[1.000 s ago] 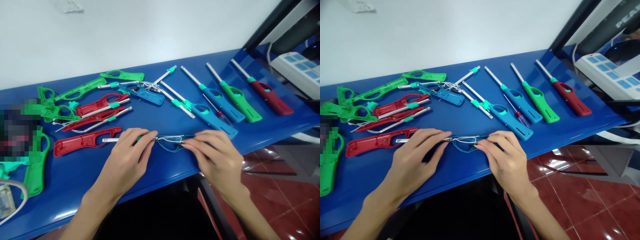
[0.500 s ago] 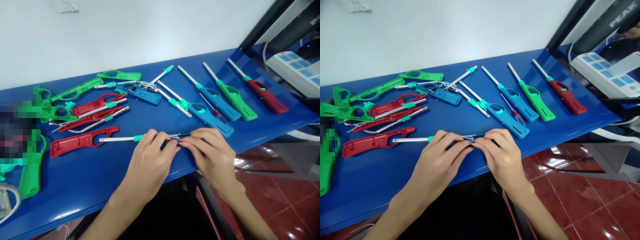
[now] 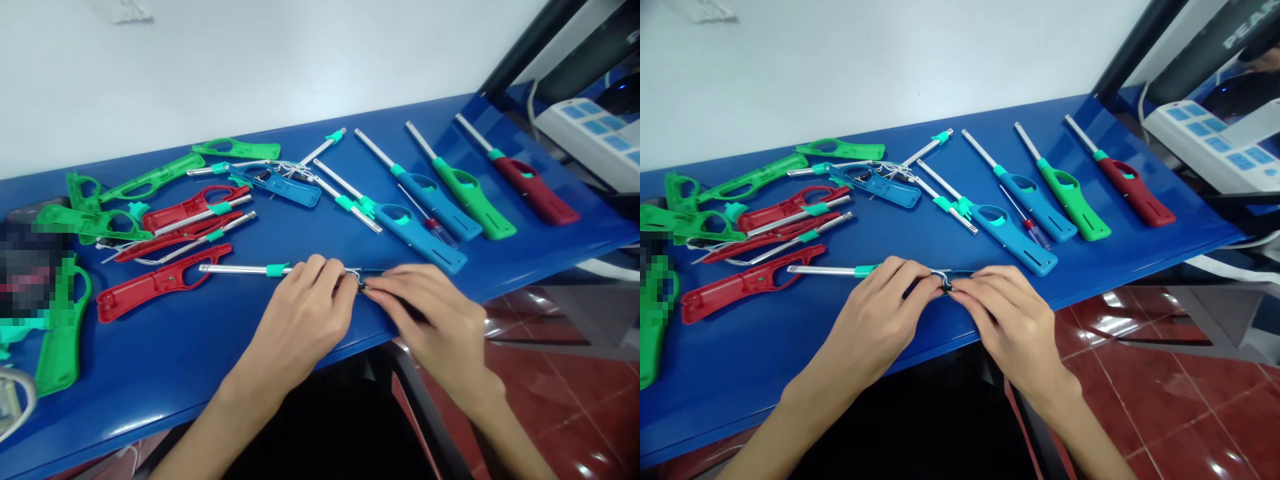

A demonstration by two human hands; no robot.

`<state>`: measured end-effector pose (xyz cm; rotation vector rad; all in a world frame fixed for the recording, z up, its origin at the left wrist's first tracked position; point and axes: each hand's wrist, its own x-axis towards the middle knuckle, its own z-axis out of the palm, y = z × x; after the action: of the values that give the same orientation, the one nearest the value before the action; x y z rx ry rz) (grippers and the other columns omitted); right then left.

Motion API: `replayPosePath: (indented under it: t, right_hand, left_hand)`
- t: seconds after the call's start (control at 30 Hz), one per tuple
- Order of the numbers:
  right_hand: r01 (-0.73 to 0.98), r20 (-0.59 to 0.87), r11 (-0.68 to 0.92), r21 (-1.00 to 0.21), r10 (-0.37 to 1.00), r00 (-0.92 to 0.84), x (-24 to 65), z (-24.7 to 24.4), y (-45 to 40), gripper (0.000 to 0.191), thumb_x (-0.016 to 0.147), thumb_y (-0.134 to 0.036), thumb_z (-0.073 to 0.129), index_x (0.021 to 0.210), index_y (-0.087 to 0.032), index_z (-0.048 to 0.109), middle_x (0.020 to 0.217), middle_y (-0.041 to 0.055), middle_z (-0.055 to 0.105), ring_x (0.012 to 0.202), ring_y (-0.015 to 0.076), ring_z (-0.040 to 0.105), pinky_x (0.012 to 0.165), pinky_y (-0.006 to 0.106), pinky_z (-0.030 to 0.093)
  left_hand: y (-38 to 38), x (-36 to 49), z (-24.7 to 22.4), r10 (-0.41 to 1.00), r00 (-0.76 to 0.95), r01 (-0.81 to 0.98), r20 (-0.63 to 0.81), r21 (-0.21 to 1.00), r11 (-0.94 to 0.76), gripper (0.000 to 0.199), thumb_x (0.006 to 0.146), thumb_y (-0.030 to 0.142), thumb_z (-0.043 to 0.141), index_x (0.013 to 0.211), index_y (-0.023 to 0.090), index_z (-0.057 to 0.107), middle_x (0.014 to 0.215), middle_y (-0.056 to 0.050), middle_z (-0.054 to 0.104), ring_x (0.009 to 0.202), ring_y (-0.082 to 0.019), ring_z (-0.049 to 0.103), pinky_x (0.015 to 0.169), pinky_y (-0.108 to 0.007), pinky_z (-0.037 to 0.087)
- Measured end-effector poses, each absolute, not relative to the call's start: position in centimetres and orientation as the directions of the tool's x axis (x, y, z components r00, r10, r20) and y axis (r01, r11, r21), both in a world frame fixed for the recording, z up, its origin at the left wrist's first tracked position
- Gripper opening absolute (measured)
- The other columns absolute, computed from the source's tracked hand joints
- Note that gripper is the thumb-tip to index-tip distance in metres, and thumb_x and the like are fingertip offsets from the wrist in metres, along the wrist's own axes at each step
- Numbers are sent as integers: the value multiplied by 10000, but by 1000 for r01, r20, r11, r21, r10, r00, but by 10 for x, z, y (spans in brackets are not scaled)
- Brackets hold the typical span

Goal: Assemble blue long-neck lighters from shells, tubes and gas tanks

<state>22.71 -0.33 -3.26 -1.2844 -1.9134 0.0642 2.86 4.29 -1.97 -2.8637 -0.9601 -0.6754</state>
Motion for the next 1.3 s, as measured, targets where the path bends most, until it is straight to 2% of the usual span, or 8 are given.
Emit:
replayPosePath:
  t: [0.17, 0.63, 0.77, 0.93, 1.17, 1.3]
  right_hand:
    - [735, 596, 493, -465, 789, -153, 229, -33, -3, 130, 920, -14, 768, 986, -124, 788, 947, 68, 824, 956, 199, 720, 937, 377, 608]
    - [746, 601, 480, -463, 788, -134, 224, -36, -4, 104, 932, -49, 767, 1011, -92, 819, 938, 103, 800, 949, 201, 686, 896, 368, 599]
    - [745, 597, 479, -465, 791, -137, 224, -37, -5, 113, 932, -56, 769, 1023, -101, 819, 936, 103, 793, 938, 203, 686, 882, 377, 603]
    - [752, 593, 483, -449, 790, -154, 226, -38, -6, 151, 920, -59, 787, 1055, -121, 812, 947, 81, 785, 945, 198, 693, 895, 382, 610]
    - [775, 580, 486, -405, 791, -193, 228, -36, -9, 174, 899, -51, 797, 1063, -112, 802, 958, 91, 763, 985, 219, 692, 902, 392, 609]
    - [775, 566, 482, -408, 800, -200, 228, -34, -9, 182, 903, -60, 789, 1072, -125, 797, 982, 93, 765, 1004, 227, 697, 917, 398, 615]
  left_hand:
    - [42, 31, -19, 552, 725, 579, 413, 68, -812, 140, 1013, 32, 577, 1044, 74, 706, 945, -124, 700, 833, -276, 611, 698, -404, 556]
    - [37, 26, -17, 580, 727, 576, 366, 135, -807, 166, 1009, -4, 523, 1041, 72, 667, 939, -132, 662, 803, -265, 591, 723, -432, 604]
    - [37, 25, -18, 584, 723, 572, 368, 153, -806, 225, 991, -52, 491, 1058, 58, 675, 954, -141, 665, 823, -265, 593, 757, -447, 612]
    - [38, 25, -19, 598, 699, 577, 392, 186, -796, 320, 1010, -63, 408, 1071, 46, 702, 948, -149, 679, 803, -255, 594, 722, -429, 608]
    - [36, 24, -22, 636, 643, 571, 427, 286, -769, 281, 1078, 35, 447, 1143, 76, 717, 1011, -126, 711, 884, -236, 664, 786, -396, 607]
    - [36, 23, -23, 625, 645, 556, 440, 292, -779, 323, 1080, 29, 423, 1115, 83, 739, 1020, -125, 723, 885, -239, 681, 769, -387, 606]
